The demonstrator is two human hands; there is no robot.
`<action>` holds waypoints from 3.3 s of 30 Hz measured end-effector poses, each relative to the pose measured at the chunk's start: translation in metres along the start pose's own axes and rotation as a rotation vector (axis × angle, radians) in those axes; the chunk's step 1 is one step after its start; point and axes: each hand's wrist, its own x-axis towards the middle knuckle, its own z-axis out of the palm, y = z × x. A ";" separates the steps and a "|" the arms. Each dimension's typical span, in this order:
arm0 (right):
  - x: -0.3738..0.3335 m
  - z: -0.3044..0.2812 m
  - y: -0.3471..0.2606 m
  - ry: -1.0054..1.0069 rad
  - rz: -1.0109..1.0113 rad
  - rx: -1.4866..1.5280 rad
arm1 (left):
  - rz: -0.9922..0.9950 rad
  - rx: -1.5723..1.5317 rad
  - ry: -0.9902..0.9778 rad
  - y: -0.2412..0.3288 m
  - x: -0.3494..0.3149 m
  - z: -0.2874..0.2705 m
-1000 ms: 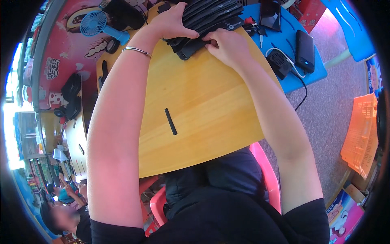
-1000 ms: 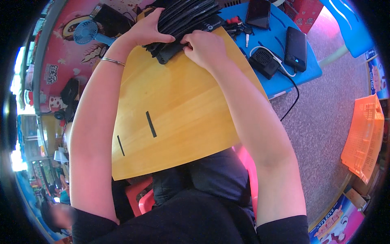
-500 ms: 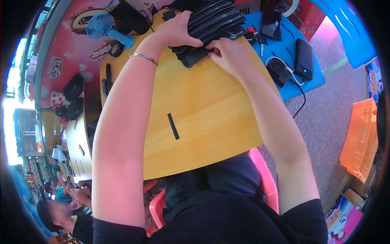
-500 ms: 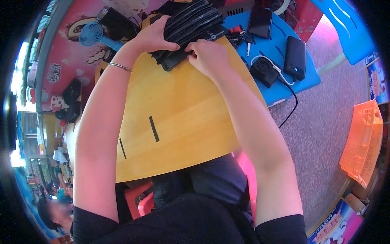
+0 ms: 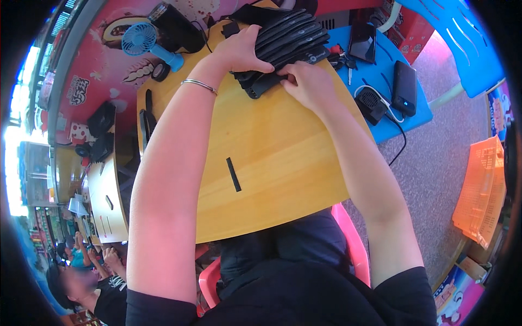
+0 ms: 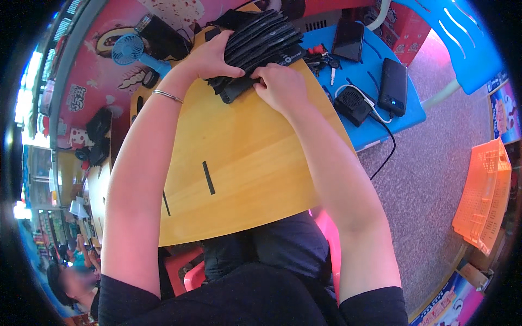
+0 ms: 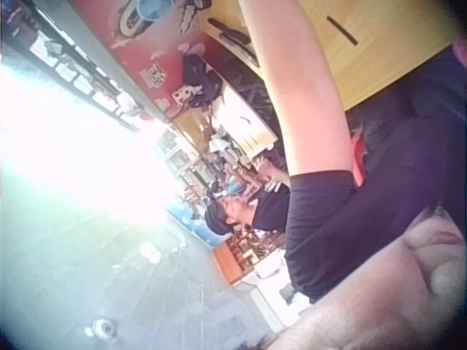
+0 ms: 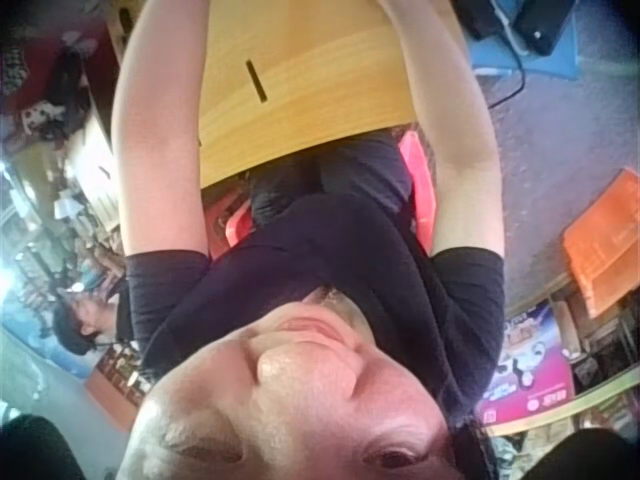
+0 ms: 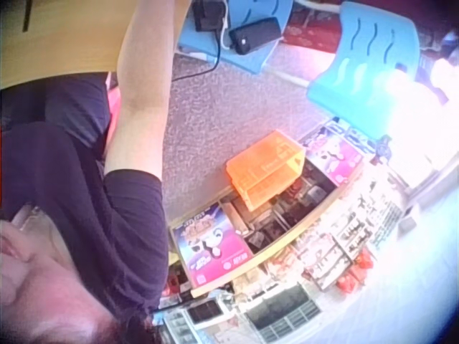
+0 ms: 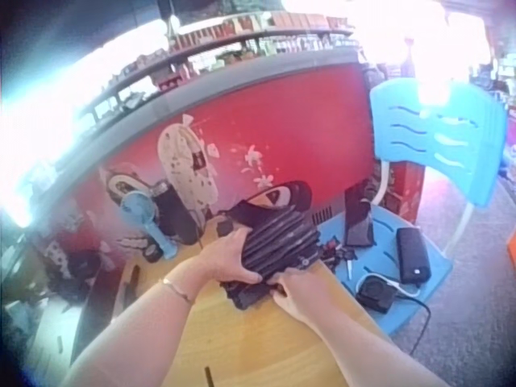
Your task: The person wraps a cardboard piece around a black strap by hand, places it onto a stack of organizers, and flips through each layer of the stack.
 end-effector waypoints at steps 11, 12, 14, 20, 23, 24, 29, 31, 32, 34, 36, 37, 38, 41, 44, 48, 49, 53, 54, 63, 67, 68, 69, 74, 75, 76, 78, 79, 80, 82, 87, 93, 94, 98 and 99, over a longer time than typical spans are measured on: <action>0.001 0.000 -0.003 0.019 0.010 -0.019 | 0.007 0.022 0.029 0.000 -0.001 0.004; 0.000 -0.001 -0.002 0.020 0.010 -0.022 | -0.001 0.004 0.028 0.003 -0.002 0.005; 0.000 -0.001 -0.001 0.012 0.011 -0.037 | -0.008 -0.012 0.030 0.007 -0.004 0.004; -0.002 0.000 -0.004 0.031 0.011 -0.038 | -0.023 0.057 0.005 0.006 -0.005 0.001; -0.003 -0.002 -0.004 0.018 0.010 -0.027 | -0.010 0.033 0.000 0.003 -0.005 0.000; -0.003 -0.002 -0.004 0.019 0.011 -0.028 | -0.009 0.020 -0.001 0.002 -0.005 0.000; -0.003 -0.004 0.002 0.004 0.000 -0.004 | 0.016 -0.019 -0.012 0.001 -0.003 0.000; -0.002 -0.005 0.004 -0.013 -0.009 0.005 | 0.025 -0.050 -0.016 -0.001 -0.003 0.001; -0.002 -0.005 0.005 -0.028 -0.019 0.014 | 0.025 -0.050 -0.016 -0.002 -0.003 0.001; -0.002 -0.007 0.009 -0.025 -0.049 0.056 | 0.022 -0.047 -0.020 -0.003 -0.003 0.002; -0.001 -0.009 0.013 -0.022 -0.076 0.095 | 0.018 -0.038 -0.024 -0.002 -0.001 0.002; 0.001 -0.010 0.015 0.009 -0.083 0.144 | 0.014 -0.028 -0.027 -0.001 -0.001 0.002; 0.002 -0.011 0.015 0.039 -0.092 0.194 | 0.013 -0.028 -0.027 -0.002 -0.001 0.002; 0.003 -0.015 0.010 0.064 -0.019 0.344 | -0.002 -0.029 -0.032 -0.003 -0.001 0.002; 0.003 -0.021 0.000 0.106 0.106 0.406 | -0.007 -0.060 -0.039 -0.005 -0.001 0.003; 0.003 -0.018 0.008 0.115 0.108 0.342 | 0.019 -0.075 -0.026 -0.004 -0.001 0.002; 0.002 -0.018 0.009 0.134 0.103 0.286 | 0.001 -0.076 -0.040 -0.002 -0.001 0.002; 0.003 -0.021 0.008 0.162 0.103 0.159 | -0.011 -0.043 -0.040 -0.001 -0.001 0.001; 0.003 -0.020 0.008 0.162 0.104 0.159 | -0.013 -0.028 -0.041 -0.001 -0.001 0.001; 0.001 -0.011 0.011 0.213 0.066 0.132 | -0.014 -0.014 -0.040 0.000 -0.001 0.001; 0.002 -0.010 0.011 0.198 0.050 0.119 | -0.006 -0.043 -0.042 -0.002 0.000 0.001; 0.002 -0.011 0.011 0.178 0.054 0.106 | -0.006 -0.042 -0.042 -0.003 0.000 0.002; 0.002 -0.010 0.011 0.178 0.054 0.106 | 0.000 -0.049 -0.035 -0.004 0.000 0.002; 0.000 -0.009 0.010 0.189 -0.002 0.114 | 0.016 -0.094 -0.044 -0.007 0.002 0.002; 0.000 -0.010 0.009 0.188 -0.001 0.115 | 0.015 -0.099 -0.048 -0.008 0.002 0.002; 0.000 -0.010 0.007 0.170 -0.020 0.118 | 0.014 -0.103 -0.051 -0.009 0.002 0.001; 0.000 -0.011 0.008 0.153 -0.037 0.118 | 0.012 -0.114 -0.054 -0.008 0.003 0.002; 0.000 -0.011 0.009 0.136 -0.048 0.114 | 0.010 -0.124 -0.056 -0.008 0.003 0.002; 0.000 -0.011 0.010 0.119 -0.060 0.111 | 0.010 -0.124 -0.056 -0.008 0.003 0.003; 0.001 -0.012 0.012 0.105 -0.062 0.094 | 0.017 -0.090 -0.042 -0.009 0.003 0.003; 0.000 -0.013 0.009 0.052 0.006 0.106 | 0.021 -0.118 -0.046 -0.007 0.001 0.000; -0.003 -0.015 0.008 0.039 -0.008 0.090 | 0.037 -0.185 -0.065 -0.005 0.001 -0.002; -0.003 -0.016 0.008 0.031 -0.012 0.113 | 0.046 -0.197 -0.067 -0.006 0.002 -0.002; -0.002 -0.020 0.003 -0.013 -0.011 0.126 | 0.072 -0.201 -0.046 -0.010 0.003 -0.001; -0.003 -0.021 0.004 -0.013 -0.006 0.125 | 0.049 -0.212 -0.060 -0.008 0.003 -0.002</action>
